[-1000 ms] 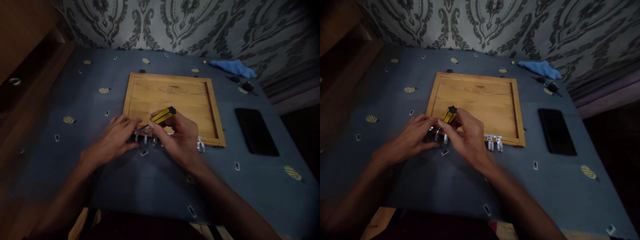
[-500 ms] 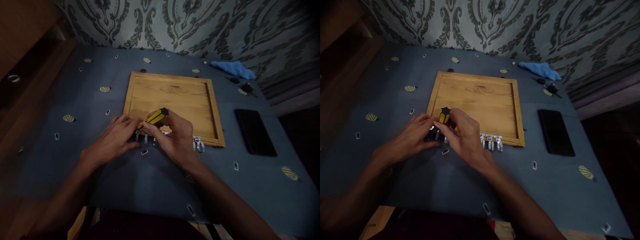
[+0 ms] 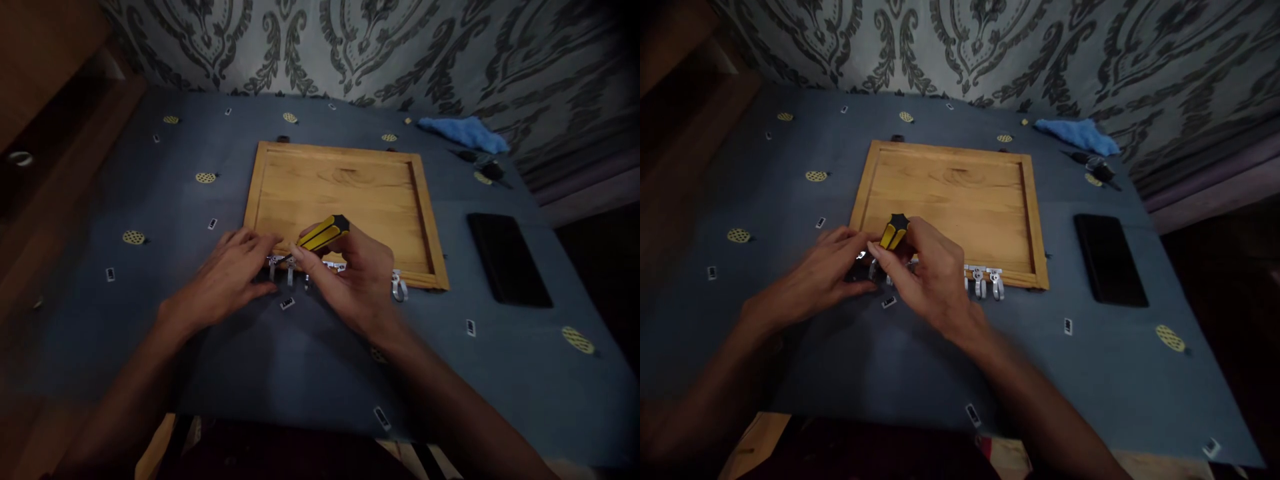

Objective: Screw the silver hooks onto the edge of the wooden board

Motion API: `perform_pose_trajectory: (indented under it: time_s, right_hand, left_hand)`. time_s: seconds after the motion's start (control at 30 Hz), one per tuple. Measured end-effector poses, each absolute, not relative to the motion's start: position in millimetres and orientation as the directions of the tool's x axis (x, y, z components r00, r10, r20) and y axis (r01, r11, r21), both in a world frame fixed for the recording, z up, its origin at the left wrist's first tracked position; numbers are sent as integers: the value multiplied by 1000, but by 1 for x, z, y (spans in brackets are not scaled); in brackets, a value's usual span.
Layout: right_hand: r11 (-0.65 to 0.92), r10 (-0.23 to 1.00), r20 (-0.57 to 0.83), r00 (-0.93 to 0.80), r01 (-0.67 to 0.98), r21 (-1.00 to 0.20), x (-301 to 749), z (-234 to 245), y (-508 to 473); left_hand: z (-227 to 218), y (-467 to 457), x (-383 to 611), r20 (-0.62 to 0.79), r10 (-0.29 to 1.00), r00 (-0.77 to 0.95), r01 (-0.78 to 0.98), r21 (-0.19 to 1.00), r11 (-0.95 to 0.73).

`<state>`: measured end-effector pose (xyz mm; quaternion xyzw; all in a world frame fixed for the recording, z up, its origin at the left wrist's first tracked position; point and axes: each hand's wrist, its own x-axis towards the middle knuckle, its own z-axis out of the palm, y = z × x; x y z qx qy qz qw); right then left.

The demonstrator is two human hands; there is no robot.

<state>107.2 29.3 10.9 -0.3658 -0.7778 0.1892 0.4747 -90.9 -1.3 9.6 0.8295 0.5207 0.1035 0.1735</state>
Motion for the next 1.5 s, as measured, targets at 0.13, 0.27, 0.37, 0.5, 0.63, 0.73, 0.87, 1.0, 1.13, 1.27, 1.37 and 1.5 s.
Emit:
perform_pose_trajectory:
  time_s: [0.13,0.27,0.37,0.5,0.63,0.73,0.87,1.0,1.13,1.27,1.37,1.5]
  right_hand:
    - [671,739,605,-295,401,-623,108,11,29]
    - [676,734,614,-288,396,-622,107,8,30]
    - [678,733,617,-286,388,-625,107,5,30]
    - [677,734,610,-299,387,-626,106,5,30]
    - [687,726,595,-345,389,-613,105,9,30]
    - [681,732,584,-350,406,-610,104,11,30]
    - [646,763,545,-348,415,-641,103,13,29]
    - [663,749,554,-363,405,-630,104,13,30]
    - [660,749,531,-396,372,-653,106,13,31]
    - [663,745,529,-406,374,-648,106,13,31]
    - [664,747,558,-360,371,-650,105,10,32]
    - [641,767,547,-335,357,-680,104,11,30]
  left_hand:
    - [8,-1,-91,-1,904,427,827,405,-390]
    - [8,-2,-91,4,903,430,820,417,-392]
    - [9,-2,-91,0,900,435,820,413,-396]
    - [8,-2,-92,-4,897,442,812,426,-399]
    - [8,-2,-92,-3,898,440,815,421,-398]
    - [8,-1,-92,-5,897,441,816,418,-399]
    - [8,-1,-91,-8,895,447,819,407,-405]
    - [8,-1,-92,-10,894,447,819,407,-405]
    - [11,-1,-91,-33,901,434,825,417,-382]
    - [13,-1,-89,-53,900,433,826,423,-373]
    - [13,-1,-88,-62,904,424,836,410,-364]
    - [12,-1,-90,-49,906,421,825,435,-359]
